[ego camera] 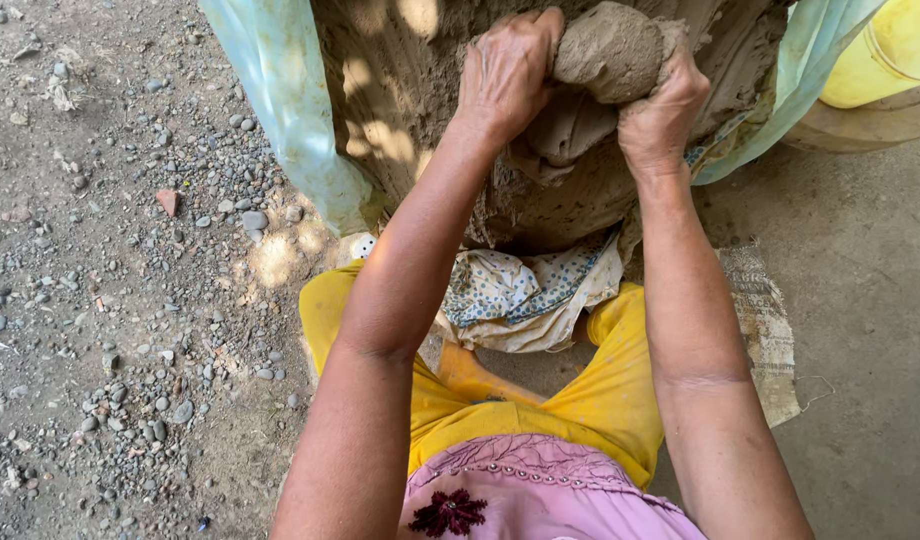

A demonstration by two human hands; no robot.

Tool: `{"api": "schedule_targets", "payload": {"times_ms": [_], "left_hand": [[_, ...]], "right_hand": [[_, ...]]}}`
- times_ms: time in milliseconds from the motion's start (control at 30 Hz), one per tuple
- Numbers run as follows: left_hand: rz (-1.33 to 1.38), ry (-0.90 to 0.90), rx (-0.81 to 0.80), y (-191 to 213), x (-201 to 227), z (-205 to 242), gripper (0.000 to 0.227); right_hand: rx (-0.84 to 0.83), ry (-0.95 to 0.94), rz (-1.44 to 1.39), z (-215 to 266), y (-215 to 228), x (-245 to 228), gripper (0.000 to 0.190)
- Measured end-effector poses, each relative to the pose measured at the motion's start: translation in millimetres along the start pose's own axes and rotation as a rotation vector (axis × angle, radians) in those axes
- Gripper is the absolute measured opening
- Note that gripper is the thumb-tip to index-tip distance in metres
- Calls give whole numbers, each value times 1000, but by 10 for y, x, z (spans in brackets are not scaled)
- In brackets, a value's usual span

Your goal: The person pulls chunks of clay from a large mound and kneads the material with both hands on a sack-covered surface.

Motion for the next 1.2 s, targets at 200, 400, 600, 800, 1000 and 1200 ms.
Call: {"api": "schedule_targets", "payload": {"times_ms": [200, 400, 600, 800, 1000, 1200], "left_hand": [[175, -200, 28, 450, 188, 340, 118], [157, 0, -216, 496, 381, 766, 123], [80, -44, 14, 440, 441, 706, 47], [-92, -65, 126, -40, 121, 189, 25], [-12, 51, -111, -173, 4, 14, 34], [247, 26, -238, 463, 199, 378, 93]], "right_hand": [[-116, 86, 256, 420, 45, -547, 81], [-153, 41, -112, 1095, 182, -785, 84], [-20, 129, 234, 806, 3, -563, 95], [8, 160, 86, 268, -43, -61, 43], [-21, 106, 119, 92, -3, 57, 37], [-156, 31, 305, 499, 64, -558, 86]]}}
Point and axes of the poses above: each hand's wrist, its own z-axis away from the middle knuckle, its own y-axis out of the back of the hand, x = y × z, the point moved 7 cm from there along -z, towards the middle knuckle, and after that the axes turned 2 degrees about -z, right-handed, at the moved point
